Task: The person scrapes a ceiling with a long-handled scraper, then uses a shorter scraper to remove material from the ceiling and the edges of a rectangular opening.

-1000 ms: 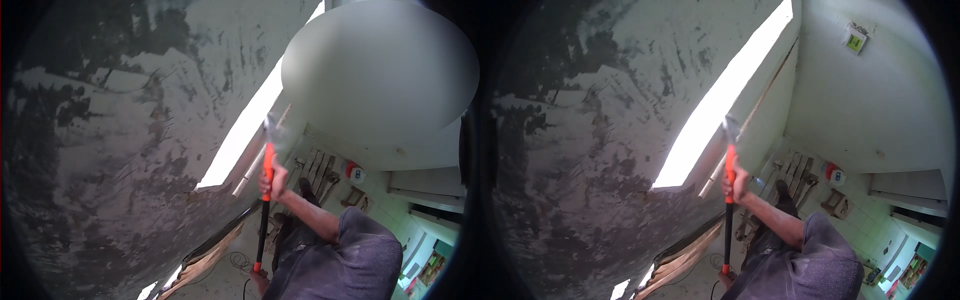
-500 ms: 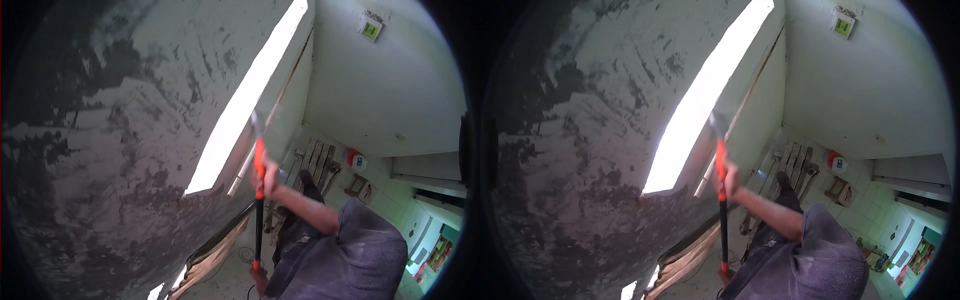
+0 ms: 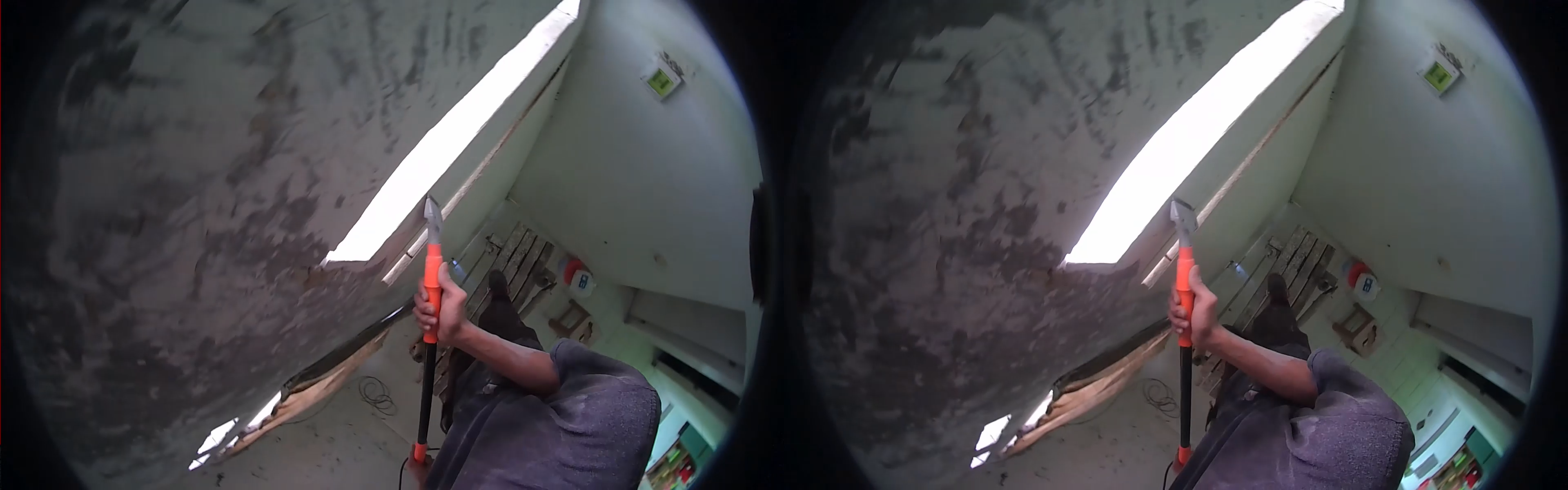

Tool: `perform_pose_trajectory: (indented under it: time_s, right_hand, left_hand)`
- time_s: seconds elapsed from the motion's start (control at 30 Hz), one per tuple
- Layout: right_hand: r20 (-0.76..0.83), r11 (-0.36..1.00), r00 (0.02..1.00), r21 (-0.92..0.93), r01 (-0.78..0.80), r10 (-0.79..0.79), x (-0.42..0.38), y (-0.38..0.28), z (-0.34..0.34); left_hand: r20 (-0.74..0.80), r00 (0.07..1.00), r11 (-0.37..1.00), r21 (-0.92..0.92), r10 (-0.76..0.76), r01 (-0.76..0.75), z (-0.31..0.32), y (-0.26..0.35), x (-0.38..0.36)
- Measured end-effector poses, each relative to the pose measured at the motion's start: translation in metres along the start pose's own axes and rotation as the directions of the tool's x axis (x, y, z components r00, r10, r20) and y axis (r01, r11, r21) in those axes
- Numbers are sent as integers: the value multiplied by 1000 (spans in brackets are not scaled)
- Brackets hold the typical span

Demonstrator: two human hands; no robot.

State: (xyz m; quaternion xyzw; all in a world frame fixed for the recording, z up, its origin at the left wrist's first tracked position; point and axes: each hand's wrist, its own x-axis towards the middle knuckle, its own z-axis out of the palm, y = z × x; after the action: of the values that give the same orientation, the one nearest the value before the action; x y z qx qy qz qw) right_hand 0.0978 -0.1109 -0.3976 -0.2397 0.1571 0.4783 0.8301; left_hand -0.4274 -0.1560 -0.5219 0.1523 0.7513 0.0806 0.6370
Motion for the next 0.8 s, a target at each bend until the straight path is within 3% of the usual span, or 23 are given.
perform_pose_trajectory:
  time_s: [0.27,0.47,0.63,0.8]
  right_hand:
    - [16,999,1000,-52,6,-5,-5,9,3]
    - [-7,997,1000,-80,8,-8,1,11,2]
    - [9,994,996,-61,-88,89,-12,44,11]
    - [-9,997,999,-54,-51,51,-9,49,7]
  left_hand:
    - [39,998,998,-9,-54,55,-9,-4,1]
    - [0,1000,999,-38,-19,19,-1,-7,8]
    - [-20,1000,997,-78,-8,6,-10,-12,10]
    - [-19,1000,994,-104,16,-18,-6,-2,18]
